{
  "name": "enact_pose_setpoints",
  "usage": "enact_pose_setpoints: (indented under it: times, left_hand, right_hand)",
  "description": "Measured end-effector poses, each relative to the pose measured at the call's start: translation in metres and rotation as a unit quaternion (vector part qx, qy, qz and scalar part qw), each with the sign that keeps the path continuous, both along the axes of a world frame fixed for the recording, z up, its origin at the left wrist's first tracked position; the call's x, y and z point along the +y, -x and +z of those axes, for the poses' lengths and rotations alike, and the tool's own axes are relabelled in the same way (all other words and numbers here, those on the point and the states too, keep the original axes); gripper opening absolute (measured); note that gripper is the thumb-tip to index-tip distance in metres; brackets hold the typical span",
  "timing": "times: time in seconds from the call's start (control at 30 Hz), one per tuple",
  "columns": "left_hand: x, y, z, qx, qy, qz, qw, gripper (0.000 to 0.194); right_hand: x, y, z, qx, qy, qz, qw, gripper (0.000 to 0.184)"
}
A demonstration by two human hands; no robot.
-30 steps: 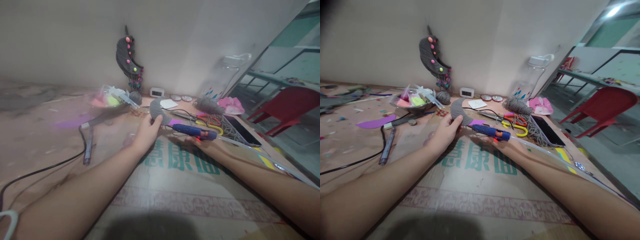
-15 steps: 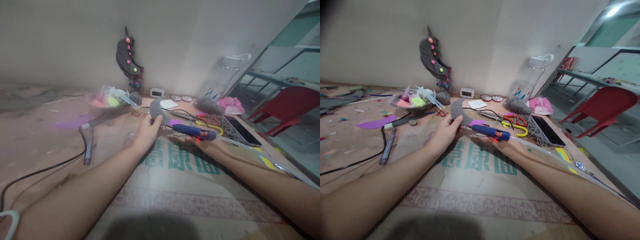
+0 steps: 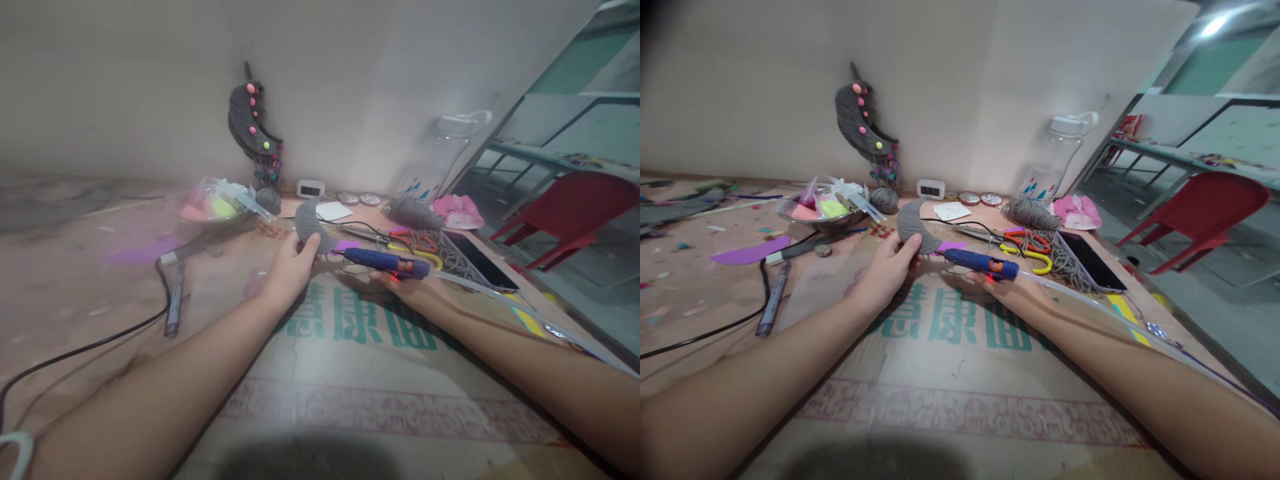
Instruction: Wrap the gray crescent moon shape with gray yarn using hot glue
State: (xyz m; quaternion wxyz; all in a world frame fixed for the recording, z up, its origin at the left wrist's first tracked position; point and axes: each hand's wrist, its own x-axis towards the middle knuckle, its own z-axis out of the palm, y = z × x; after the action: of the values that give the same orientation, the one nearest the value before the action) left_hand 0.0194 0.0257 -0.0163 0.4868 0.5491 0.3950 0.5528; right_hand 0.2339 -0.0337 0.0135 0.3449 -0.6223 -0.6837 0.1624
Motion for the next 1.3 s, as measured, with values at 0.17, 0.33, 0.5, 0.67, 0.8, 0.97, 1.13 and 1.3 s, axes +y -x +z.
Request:
enact_pose_setpoints:
  times: [0.17, 0.33, 0.5, 0.67, 0.8, 0.97, 1.13, 1.3]
  left_hand:
    - [-0.001, 0.0, 0.002, 0.002, 0.008, 0.001, 1.0, 0.023]
    - [-0.001, 0.001, 0.002, 0.007, 0.008, 0.001, 1.0, 0.025]
    - [0.002, 0.002, -0.003, 0.017, 0.002, 0.002, 1.0, 0.026]
    - [0.002, 0.002, -0.004, 0.027, -0.01, 0.006, 1.0, 0.026]
    - [0.002, 0.002, -0.004, 0.037, -0.016, 0.007, 0.999, 0.025]
    - [0.002, 0.002, -0.003, 0.041, -0.023, 0.011, 0.999, 0.025]
    - [0.0, 0.002, -0.001, 0.051, -0.027, 0.003, 0.998, 0.023]
    - [0.0, 0.002, -0.002, 0.052, -0.029, 0.003, 0.998, 0.023]
  right_hand:
    - [-0.002, 0.002, 0.004, 0.033, 0.023, 0.026, 0.999, 0.033]
    - [-0.002, 0.003, 0.007, 0.066, 0.036, 0.02, 0.997, 0.03]
    - [0.0, -0.003, 0.002, 0.05, 0.02, -0.004, 0.999, 0.035]
    - [-0.001, -0.005, 0.001, 0.018, 0.009, -0.05, 0.999, 0.038]
    - [-0.002, -0.006, 0.002, -0.008, -0.005, -0.08, 0.997, 0.039]
    - [0.001, -0.009, 0.0, -0.03, -0.024, -0.073, 0.997, 0.034]
    - [0.003, -0.011, -0.004, -0.013, -0.019, -0.066, 0.998, 0.038]
    - [0.006, -0.009, -0.004, 0.011, -0.025, -0.023, 0.999, 0.039]
